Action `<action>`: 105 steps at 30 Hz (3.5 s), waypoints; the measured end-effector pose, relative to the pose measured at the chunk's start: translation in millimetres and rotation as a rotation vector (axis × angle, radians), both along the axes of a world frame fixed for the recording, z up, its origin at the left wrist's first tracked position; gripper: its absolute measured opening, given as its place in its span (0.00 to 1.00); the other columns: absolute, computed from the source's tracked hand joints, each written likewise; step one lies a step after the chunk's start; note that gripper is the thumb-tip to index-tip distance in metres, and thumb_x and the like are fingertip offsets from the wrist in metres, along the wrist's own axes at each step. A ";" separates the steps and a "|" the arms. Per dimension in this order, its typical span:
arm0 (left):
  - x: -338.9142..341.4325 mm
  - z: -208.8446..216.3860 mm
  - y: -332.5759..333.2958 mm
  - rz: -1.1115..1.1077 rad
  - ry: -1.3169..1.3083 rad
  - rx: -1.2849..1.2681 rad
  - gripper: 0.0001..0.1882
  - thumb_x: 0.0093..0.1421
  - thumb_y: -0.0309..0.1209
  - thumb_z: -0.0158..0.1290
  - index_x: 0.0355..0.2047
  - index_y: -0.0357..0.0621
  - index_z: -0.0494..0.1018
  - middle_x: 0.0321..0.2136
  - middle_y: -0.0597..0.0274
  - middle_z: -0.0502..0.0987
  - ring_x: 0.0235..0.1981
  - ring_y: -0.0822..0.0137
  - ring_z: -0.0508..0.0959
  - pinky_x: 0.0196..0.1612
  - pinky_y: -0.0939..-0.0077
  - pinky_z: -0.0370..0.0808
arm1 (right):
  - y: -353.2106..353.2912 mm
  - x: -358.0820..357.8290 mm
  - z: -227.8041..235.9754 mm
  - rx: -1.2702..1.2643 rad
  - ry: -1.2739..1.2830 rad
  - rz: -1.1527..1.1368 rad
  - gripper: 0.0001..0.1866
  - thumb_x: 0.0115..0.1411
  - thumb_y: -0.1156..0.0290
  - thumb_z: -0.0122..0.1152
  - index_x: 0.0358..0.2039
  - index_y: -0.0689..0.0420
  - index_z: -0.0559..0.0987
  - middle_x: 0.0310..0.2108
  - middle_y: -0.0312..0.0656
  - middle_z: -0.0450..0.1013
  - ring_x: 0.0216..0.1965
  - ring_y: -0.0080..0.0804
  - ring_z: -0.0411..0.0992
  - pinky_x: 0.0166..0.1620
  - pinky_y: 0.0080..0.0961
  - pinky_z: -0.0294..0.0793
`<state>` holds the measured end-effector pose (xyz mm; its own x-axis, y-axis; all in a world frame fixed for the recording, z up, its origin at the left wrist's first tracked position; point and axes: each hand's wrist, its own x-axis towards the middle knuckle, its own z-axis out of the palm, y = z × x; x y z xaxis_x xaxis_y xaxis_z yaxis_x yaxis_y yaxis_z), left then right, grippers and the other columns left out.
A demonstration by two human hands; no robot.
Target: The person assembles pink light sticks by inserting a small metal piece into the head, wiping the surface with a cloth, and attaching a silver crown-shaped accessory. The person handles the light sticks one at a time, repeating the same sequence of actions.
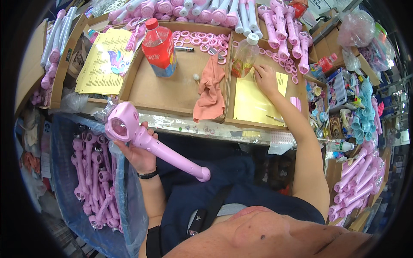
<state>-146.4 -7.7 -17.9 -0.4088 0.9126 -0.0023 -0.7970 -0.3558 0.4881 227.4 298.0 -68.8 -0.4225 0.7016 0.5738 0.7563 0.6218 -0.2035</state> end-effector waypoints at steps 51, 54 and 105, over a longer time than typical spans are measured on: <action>38.7 25.8 -18.6 0.245 0.022 0.165 0.30 0.60 0.21 0.53 0.60 0.53 0.55 0.57 0.56 0.66 0.62 0.48 0.62 0.62 0.45 0.63 | -232.3 -193.4 114.3 -0.858 1.109 0.412 0.04 0.59 0.78 0.60 0.34 0.61 0.75 0.25 0.30 0.72 0.23 0.09 0.64 0.26 0.07 0.61; 36.6 26.8 -19.1 0.243 0.024 0.163 0.30 0.60 0.21 0.52 0.60 0.52 0.55 0.57 0.56 0.66 0.61 0.48 0.63 0.62 0.45 0.63 | -231.6 -195.3 112.5 -0.820 1.092 0.421 0.04 0.59 0.78 0.60 0.34 0.61 0.75 0.23 0.28 0.70 0.21 0.07 0.61 0.24 0.06 0.57; 40.7 51.7 51.8 0.582 0.899 -0.136 0.35 0.64 0.59 0.38 0.50 0.33 0.61 0.42 0.51 0.76 0.42 0.67 0.76 0.49 0.71 0.71 | -247.1 -200.8 78.7 -0.312 0.444 0.345 0.23 0.45 0.70 0.69 0.42 0.60 0.74 0.28 0.49 0.72 0.27 0.47 0.73 0.30 0.36 0.73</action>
<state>-105.7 44.1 33.8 -0.6824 0.5921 0.4286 0.1469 -0.4633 0.8739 26.6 50.9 9.9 -0.4230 0.7303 0.5365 0.3259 0.6750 -0.6619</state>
